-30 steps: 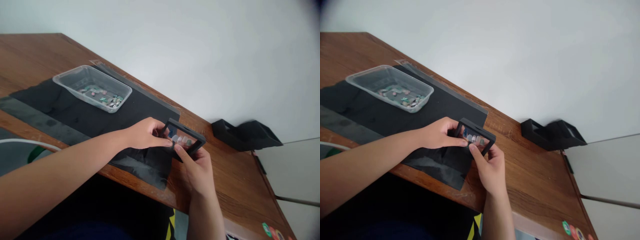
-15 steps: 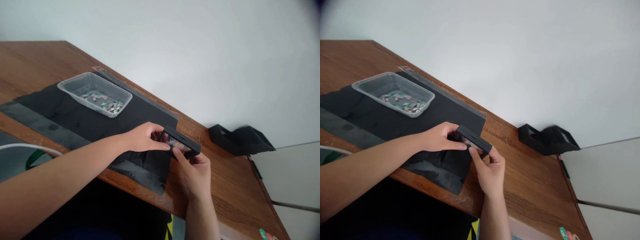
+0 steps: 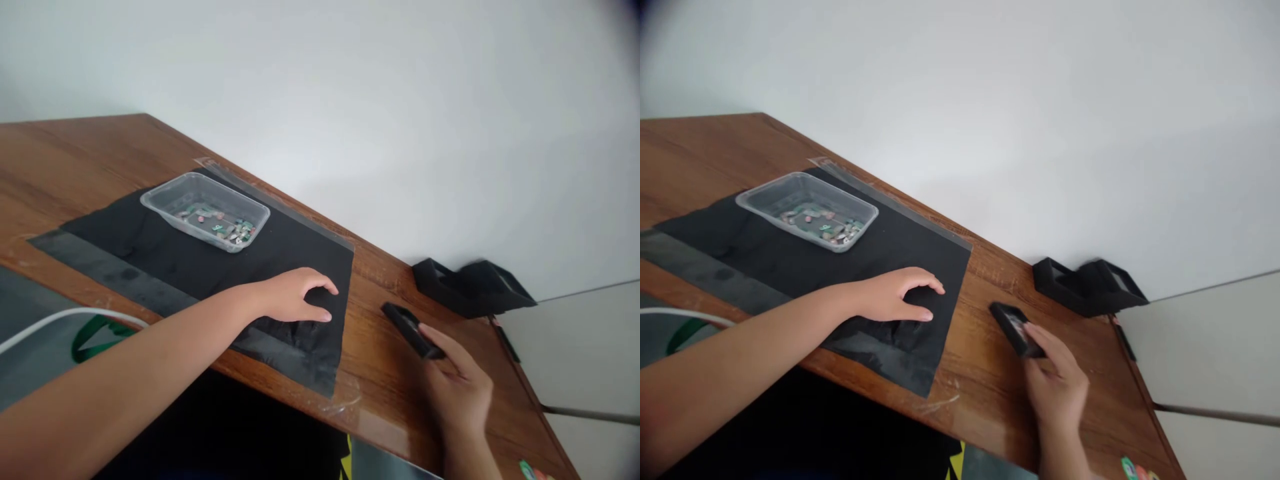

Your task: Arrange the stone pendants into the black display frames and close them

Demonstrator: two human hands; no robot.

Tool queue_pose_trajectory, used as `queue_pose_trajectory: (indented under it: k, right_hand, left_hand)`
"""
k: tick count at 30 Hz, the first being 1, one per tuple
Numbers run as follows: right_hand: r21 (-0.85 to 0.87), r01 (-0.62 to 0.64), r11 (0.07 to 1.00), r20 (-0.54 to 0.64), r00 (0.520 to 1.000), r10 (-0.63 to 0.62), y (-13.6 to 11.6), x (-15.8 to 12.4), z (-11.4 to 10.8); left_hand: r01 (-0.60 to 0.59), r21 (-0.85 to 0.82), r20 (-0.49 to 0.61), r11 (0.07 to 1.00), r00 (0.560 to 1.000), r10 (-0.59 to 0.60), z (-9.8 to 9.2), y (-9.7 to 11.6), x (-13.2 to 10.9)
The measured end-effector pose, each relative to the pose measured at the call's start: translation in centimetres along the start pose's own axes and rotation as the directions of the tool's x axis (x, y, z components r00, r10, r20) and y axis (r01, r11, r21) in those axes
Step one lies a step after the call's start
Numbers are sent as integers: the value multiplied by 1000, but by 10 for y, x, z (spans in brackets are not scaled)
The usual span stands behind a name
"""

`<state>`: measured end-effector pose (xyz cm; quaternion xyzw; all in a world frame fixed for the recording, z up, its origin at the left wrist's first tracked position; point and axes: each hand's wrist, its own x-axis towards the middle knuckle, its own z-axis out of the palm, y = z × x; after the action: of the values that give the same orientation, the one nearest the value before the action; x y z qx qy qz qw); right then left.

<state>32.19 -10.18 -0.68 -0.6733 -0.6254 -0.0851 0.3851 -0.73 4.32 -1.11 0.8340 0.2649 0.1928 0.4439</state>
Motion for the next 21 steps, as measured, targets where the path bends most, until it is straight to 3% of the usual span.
queue_pose_trajectory:
  k: [2, 5, 7, 10, 13, 17, 19, 21]
  right_hand:
    - [-161, -198, 967, -5, 980, 200, 33, -9, -28]
    - [-370, -457, 809, -53, 880, 473, 78, -25, -76]
    - [-466, -522, 714, -108, 835, 540, 104, -37, -105]
    - [-529, -489, 694, -123, 853, 507, 135, -51, -131]
    - [-552, -439, 709, -69, 871, 486, 152, -52, -132]
    - [-474, -418, 775, -5, 881, 473, 165, -38, -114]
    - [-381, -324, 866, 111, 914, 391, 170, -34, -104]
    - [-346, -230, 910, 142, 945, 293, 176, -34, -97]
  left_hand:
    - [-28, 25, -11, 999, 1000, 28, 2, 0, 1]
    - [-58, 65, -35, 996, 998, 61, 5, 0, 2]
    - [-84, 93, -64, 992, 994, 90, 6, -1, 2]
    - [-109, 119, -99, 987, 988, 121, 7, -2, 1]
    - [-122, 145, -132, 982, 981, 141, 5, 2, -1]
    - [-42, 119, -239, 992, 969, 70, -9, 19, -11]
    - [-9, 84, -366, 996, 930, 39, -24, 28, -20]
    - [44, 98, -517, 994, 856, 13, -43, 34, -30]
